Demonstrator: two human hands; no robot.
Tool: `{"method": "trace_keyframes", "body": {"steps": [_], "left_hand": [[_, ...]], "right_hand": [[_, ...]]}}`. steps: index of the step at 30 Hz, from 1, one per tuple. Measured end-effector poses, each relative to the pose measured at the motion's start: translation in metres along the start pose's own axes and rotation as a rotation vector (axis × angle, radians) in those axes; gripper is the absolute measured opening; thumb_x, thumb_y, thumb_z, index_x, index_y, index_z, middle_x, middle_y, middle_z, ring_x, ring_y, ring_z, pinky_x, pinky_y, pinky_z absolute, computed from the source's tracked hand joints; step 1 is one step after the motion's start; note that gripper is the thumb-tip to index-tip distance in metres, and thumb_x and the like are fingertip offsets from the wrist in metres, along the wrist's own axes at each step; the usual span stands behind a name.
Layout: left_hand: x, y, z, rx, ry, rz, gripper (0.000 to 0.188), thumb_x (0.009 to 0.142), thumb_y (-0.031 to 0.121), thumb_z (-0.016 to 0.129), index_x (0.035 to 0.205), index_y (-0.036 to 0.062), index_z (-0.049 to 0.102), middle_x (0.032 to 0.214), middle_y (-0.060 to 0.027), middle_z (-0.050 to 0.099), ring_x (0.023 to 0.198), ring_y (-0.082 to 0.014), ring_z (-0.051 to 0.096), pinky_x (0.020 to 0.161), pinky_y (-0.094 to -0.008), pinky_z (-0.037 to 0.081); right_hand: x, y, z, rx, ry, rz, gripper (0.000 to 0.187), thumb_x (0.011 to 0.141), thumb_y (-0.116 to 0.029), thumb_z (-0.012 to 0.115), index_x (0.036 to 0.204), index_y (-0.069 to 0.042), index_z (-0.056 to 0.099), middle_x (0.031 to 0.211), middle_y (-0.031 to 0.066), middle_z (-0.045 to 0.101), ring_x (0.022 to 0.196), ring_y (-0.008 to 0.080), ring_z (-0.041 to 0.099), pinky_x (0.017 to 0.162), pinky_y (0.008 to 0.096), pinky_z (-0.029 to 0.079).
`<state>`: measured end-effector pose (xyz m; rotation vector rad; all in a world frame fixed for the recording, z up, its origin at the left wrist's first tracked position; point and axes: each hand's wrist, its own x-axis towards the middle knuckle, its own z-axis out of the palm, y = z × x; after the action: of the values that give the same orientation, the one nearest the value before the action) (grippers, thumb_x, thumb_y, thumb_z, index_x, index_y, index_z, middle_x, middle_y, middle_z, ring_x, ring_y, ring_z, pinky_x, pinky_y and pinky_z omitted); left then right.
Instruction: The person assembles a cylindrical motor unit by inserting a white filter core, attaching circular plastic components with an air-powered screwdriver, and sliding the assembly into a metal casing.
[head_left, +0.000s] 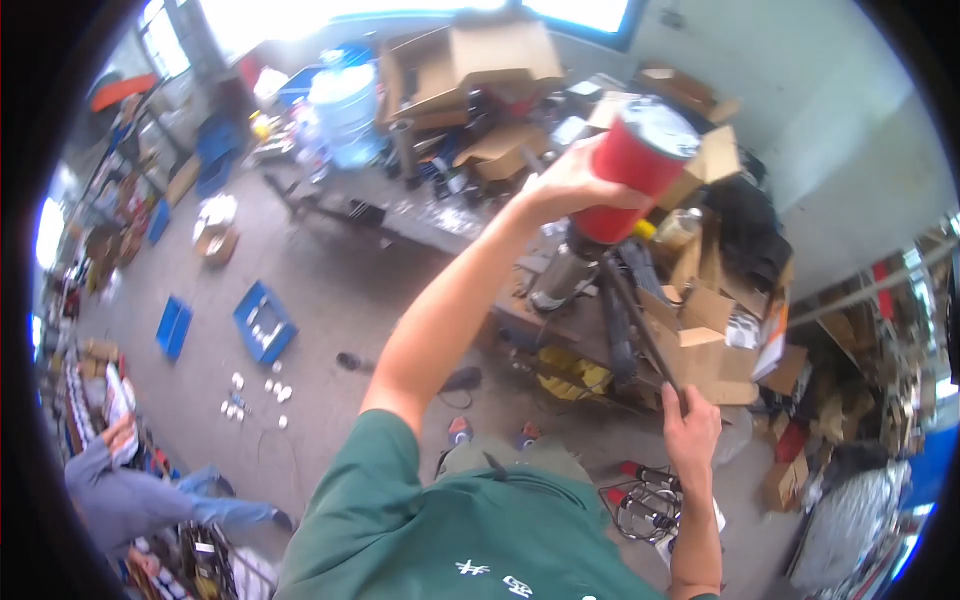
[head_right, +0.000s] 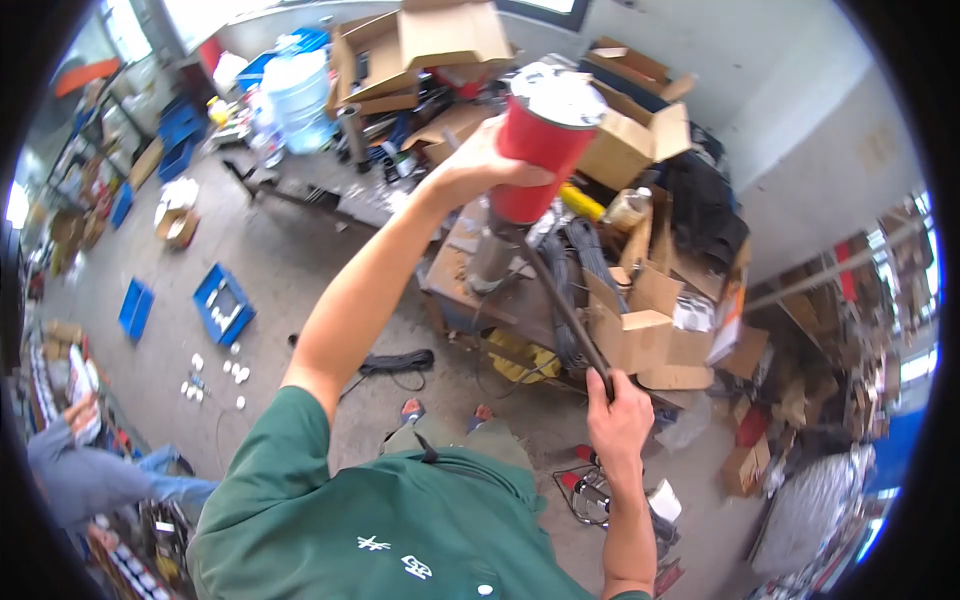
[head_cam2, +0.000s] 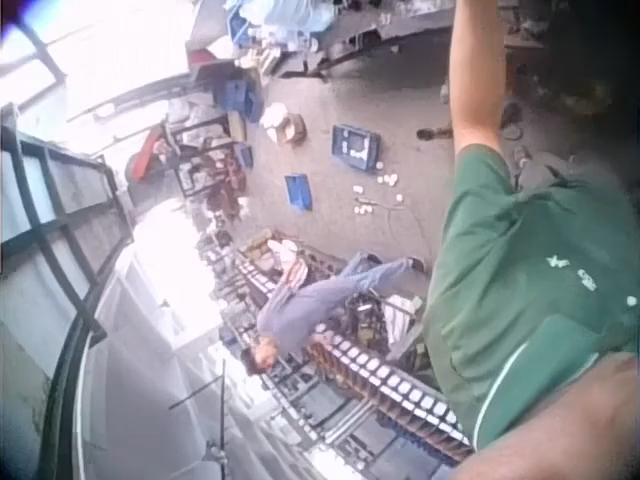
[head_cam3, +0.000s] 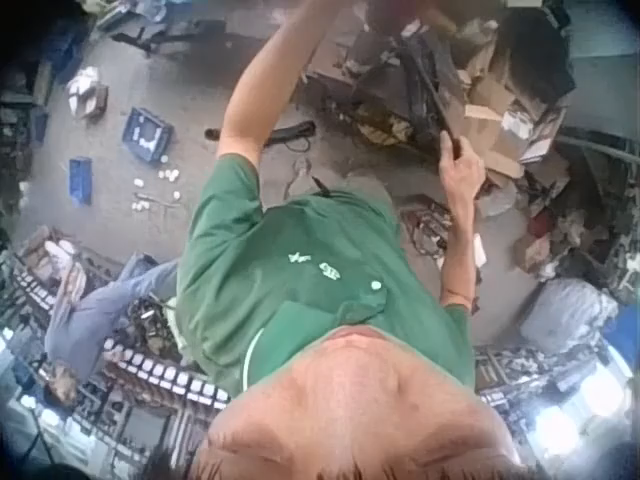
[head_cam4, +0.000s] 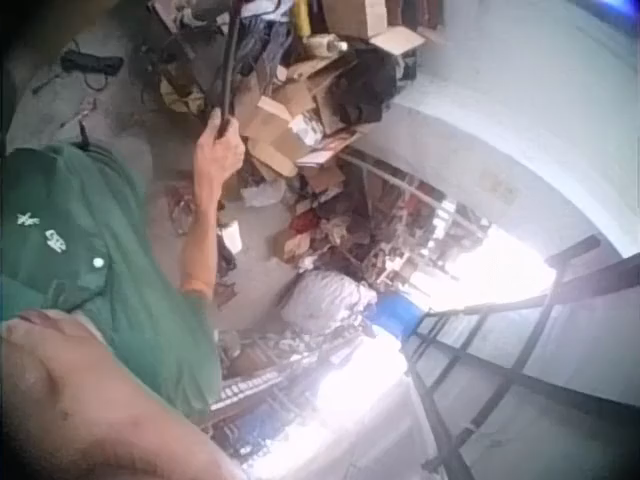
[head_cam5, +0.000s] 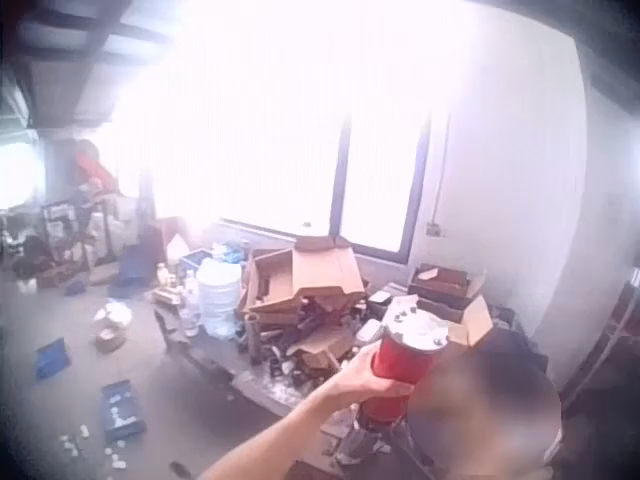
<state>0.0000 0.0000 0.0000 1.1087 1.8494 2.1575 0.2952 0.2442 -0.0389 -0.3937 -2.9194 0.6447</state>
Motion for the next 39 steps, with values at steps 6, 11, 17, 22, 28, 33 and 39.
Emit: {"method": "trace_keyframes", "body": {"steps": [6, 11, 17, 22, 28, 33, 39], "left_hand": [[-0.02, -0.01, 0.009, 0.058, 0.064, 0.11, 0.087, 0.066, 0.039, 0.094, 0.139, 0.0069, 0.06, 0.122, -0.0108, 0.072, 0.112, -0.0221, 0.069, 0.103, -0.0397, 0.055], [-0.105, 0.025, -0.003, 1.213, 0.379, 0.262, 0.065, 0.079, 0.04, 0.092, 0.123, 0.0003, 0.068, 0.118, -0.0149, 0.074, 0.115, -0.0309, 0.069, 0.1, -0.0404, 0.054], [-0.436, 0.026, -0.019, 0.763, 0.373, -0.588, 0.013, 0.095, 0.012, 0.073, 0.102, 0.0013, 0.071, 0.089, -0.0064, 0.071, 0.086, -0.015, 0.068, 0.075, -0.0304, 0.053], [-0.552, 0.052, 0.021, 0.592, 0.445, -1.04, 0.015, 0.092, 0.012, 0.075, 0.101, 0.0005, 0.073, 0.095, -0.013, 0.076, 0.085, -0.0235, 0.074, 0.071, -0.0366, 0.057], [-0.563, 0.082, 0.016, 0.591, 0.454, -0.999, 0.019, 0.089, 0.013, 0.077, 0.106, 0.0038, 0.075, 0.095, -0.01, 0.074, 0.092, -0.0287, 0.068, 0.083, -0.041, 0.055], [-0.582, 0.106, 0.021, 0.605, 0.376, -0.946, 0.034, 0.091, 0.015, 0.078, 0.122, 0.0056, 0.071, 0.103, -0.0113, 0.072, 0.097, -0.0271, 0.066, 0.083, -0.0381, 0.054], [-0.572, 0.137, 0.032, 0.58, 0.235, -0.986, 0.022, 0.094, 0.016, 0.074, 0.113, 0.004, 0.075, 0.101, -0.0091, 0.067, 0.103, -0.0314, 0.062, 0.091, -0.0411, 0.053]], "right_hand": [[0.05, -0.022, 0.05, -0.101, 0.23, -0.197, 0.028, 0.097, -0.037, 0.074, 0.107, -0.011, 0.075, 0.082, 0.0151, 0.074, 0.075, 0.038, 0.072, 0.067, 0.0482, 0.054], [0.074, -0.015, 0.062, -0.024, 0.287, -0.316, 0.029, 0.1, -0.034, 0.071, 0.099, -0.005, 0.072, 0.078, 0.0194, 0.068, 0.074, 0.0405, 0.069, 0.069, 0.0467, 0.052], [0.07, -0.029, 0.082, -0.201, 0.207, -0.179, 0.03, 0.101, -0.039, 0.068, 0.111, -0.012, 0.074, 0.088, 0.0175, 0.074, 0.086, 0.0401, 0.072, 0.076, 0.0475, 0.054], [0.062, -0.025, 0.09, -0.287, 0.107, -0.012, 0.04, 0.101, -0.047, 0.067, 0.121, -0.013, 0.071, 0.098, 0.0155, 0.077, 0.094, 0.0382, 0.073, 0.082, 0.0484, 0.055], [0.042, -0.043, 0.076, -0.421, 0.195, -0.129, 0.062, 0.096, -0.05, 0.075, 0.135, -0.004, 0.064, 0.117, 0.018, 0.073, 0.112, 0.0363, 0.067, 0.099, 0.046, 0.051], [0.042, -0.07, 0.079, -0.434, 0.1, -0.033, 0.077, 0.089, -0.052, 0.081, 0.142, -0.001, 0.06, 0.124, 0.0199, 0.071, 0.113, 0.0364, 0.067, 0.101, 0.0458, 0.05], [0.037, -0.082, 0.09, -0.597, 0.221, -0.194, 0.08, 0.09, -0.058, 0.077, 0.147, -0.005, 0.057, 0.139, 0.0201, 0.063, 0.132, 0.0381, 0.057, 0.113, 0.0464, 0.043]]}}
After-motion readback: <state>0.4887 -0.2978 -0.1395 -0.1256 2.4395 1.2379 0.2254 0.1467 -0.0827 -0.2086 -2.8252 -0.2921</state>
